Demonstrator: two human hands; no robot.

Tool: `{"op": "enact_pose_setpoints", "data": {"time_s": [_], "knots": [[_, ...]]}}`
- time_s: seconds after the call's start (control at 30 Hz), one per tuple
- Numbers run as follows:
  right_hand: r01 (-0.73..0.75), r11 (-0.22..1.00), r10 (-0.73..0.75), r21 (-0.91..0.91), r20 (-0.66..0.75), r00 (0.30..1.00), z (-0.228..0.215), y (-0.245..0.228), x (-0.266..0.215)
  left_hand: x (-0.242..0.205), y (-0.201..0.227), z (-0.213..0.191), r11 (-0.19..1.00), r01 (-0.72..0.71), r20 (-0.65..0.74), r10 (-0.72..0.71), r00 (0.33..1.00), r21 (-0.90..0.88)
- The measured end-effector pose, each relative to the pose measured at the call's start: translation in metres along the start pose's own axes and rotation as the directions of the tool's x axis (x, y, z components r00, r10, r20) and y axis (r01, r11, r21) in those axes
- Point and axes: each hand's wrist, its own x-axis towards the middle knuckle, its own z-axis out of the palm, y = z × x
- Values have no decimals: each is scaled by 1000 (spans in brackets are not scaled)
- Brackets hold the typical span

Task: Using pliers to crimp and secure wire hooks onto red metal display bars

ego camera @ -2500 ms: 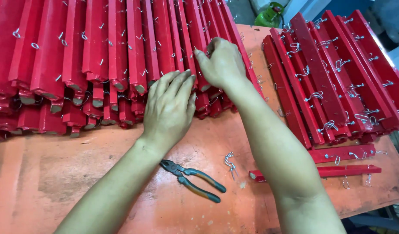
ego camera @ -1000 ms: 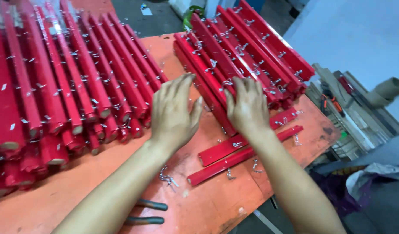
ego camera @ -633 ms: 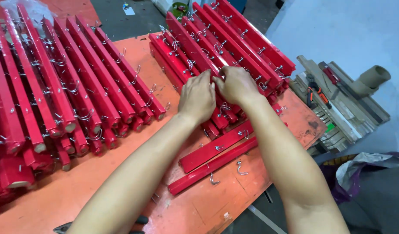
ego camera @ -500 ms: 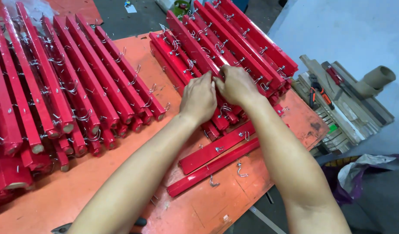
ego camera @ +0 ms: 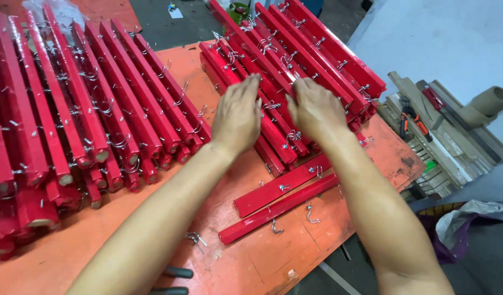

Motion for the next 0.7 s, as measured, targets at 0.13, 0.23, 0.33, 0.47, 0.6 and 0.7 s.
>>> {"op": "enact_pose_setpoints", "data": {"time_s": [0.13,0.23,0.33,0.47,0.6,0.7], "knots": [[221,969,-237,-108,-167,957,-8,12,-13,3,2,-48,983,-112,-38,119,992,149],[431,840,-538,-330,-401,742,-6,20,-16,1,-11,-76,868,-250,-123,330,936,429],[476,776,-628,-413,-440,641,-18,6,-31,-15,-9,-116,712,-323,-76,467,881,624],[544,715,-699,-439,-447,558,-34,-17,-49,-49,14,-174,525,-363,82,483,872,770],[560,707,-706,-431,-477,524,-34,-41,-56,-85,28,-212,388,-415,225,448,865,823],[531,810,-562,-248,-585,585,-23,-62,-58,-118,34,-226,384,-391,235,393,889,836]]}}
